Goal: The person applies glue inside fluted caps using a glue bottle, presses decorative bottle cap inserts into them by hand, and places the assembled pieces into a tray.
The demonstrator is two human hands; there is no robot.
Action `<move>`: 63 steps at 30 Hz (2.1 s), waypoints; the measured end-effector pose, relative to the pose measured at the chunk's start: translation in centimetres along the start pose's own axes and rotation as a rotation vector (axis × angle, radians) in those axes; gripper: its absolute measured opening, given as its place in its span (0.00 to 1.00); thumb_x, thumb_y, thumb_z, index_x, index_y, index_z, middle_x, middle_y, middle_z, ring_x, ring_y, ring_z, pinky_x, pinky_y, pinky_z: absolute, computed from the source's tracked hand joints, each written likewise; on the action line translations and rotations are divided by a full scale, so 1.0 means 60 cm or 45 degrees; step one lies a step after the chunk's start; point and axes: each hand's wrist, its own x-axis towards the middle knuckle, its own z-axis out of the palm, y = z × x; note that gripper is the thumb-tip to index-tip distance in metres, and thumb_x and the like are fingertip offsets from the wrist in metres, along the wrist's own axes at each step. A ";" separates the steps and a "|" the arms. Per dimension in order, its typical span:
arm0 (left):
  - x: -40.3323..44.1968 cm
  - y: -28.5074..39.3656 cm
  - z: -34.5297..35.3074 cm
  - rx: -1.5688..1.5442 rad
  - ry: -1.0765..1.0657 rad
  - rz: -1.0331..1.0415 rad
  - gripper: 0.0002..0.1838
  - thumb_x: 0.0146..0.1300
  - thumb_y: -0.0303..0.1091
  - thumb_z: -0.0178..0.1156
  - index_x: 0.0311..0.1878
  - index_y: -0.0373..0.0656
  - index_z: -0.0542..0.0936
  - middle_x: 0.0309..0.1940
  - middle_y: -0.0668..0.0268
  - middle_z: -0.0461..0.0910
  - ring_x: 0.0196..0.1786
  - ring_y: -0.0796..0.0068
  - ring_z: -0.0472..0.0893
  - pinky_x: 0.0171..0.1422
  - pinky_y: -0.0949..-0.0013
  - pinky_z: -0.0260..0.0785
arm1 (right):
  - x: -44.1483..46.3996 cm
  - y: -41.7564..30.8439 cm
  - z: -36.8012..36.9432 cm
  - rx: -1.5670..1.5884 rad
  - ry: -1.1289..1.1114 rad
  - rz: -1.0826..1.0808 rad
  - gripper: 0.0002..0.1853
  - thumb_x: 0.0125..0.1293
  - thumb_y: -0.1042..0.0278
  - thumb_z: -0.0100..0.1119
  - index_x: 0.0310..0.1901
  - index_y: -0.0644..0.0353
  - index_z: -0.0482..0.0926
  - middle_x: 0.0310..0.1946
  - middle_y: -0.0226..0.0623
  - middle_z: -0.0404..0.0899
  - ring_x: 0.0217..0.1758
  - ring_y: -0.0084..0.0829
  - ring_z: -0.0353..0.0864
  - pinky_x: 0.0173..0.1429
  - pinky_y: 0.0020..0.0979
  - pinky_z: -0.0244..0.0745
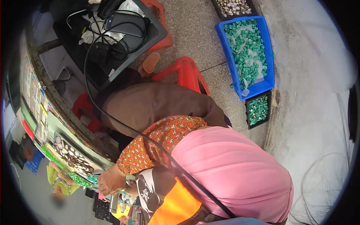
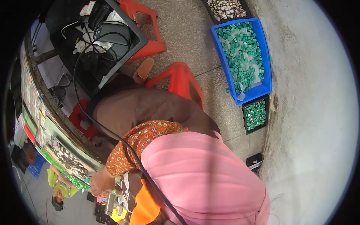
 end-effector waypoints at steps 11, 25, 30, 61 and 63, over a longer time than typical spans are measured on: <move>-0.048 0.020 0.045 -0.664 -0.110 -0.195 0.22 0.67 0.51 0.58 0.56 0.46 0.75 0.44 0.68 0.78 0.40 0.70 0.76 0.42 0.66 0.67 | -0.007 0.028 0.014 0.042 -0.031 0.065 0.16 0.56 0.53 0.65 0.38 0.56 0.79 0.34 0.39 0.79 0.40 0.44 0.80 0.48 0.48 0.72; -0.027 -0.023 0.046 -1.433 -0.163 -0.355 0.23 0.76 0.33 0.53 0.70 0.44 0.65 0.48 0.58 0.79 0.36 0.74 0.82 0.35 0.71 0.80 | -0.013 0.054 0.024 -0.220 -0.717 0.063 0.29 0.67 0.67 0.66 0.67 0.68 0.71 0.61 0.52 0.77 0.60 0.54 0.76 0.67 0.52 0.69; -0.053 -0.027 -0.004 -1.560 -0.297 -0.301 0.26 0.72 0.28 0.56 0.71 0.47 0.63 0.49 0.64 0.75 0.42 0.80 0.78 0.43 0.74 0.77 | 0.005 0.000 0.007 -0.186 -0.692 -0.037 0.30 0.77 0.57 0.52 0.68 0.74 0.62 0.64 0.57 0.71 0.66 0.51 0.72 0.72 0.49 0.64; -0.084 0.019 -0.009 -1.123 0.458 0.109 0.29 0.55 0.42 0.66 0.60 0.45 0.72 0.50 0.56 0.78 0.50 0.49 0.81 0.50 0.48 0.74 | 0.052 -0.020 0.019 0.015 -0.779 -0.026 0.26 0.76 0.58 0.60 0.66 0.69 0.70 0.56 0.47 0.72 0.59 0.40 0.73 0.66 0.42 0.69; -0.079 0.020 -0.001 -1.117 0.445 0.110 0.29 0.56 0.42 0.66 0.60 0.44 0.72 0.50 0.56 0.78 0.49 0.49 0.82 0.50 0.48 0.75 | 0.045 -0.021 0.023 0.059 -0.809 -0.033 0.26 0.76 0.58 0.60 0.66 0.69 0.70 0.56 0.47 0.72 0.59 0.40 0.73 0.66 0.42 0.69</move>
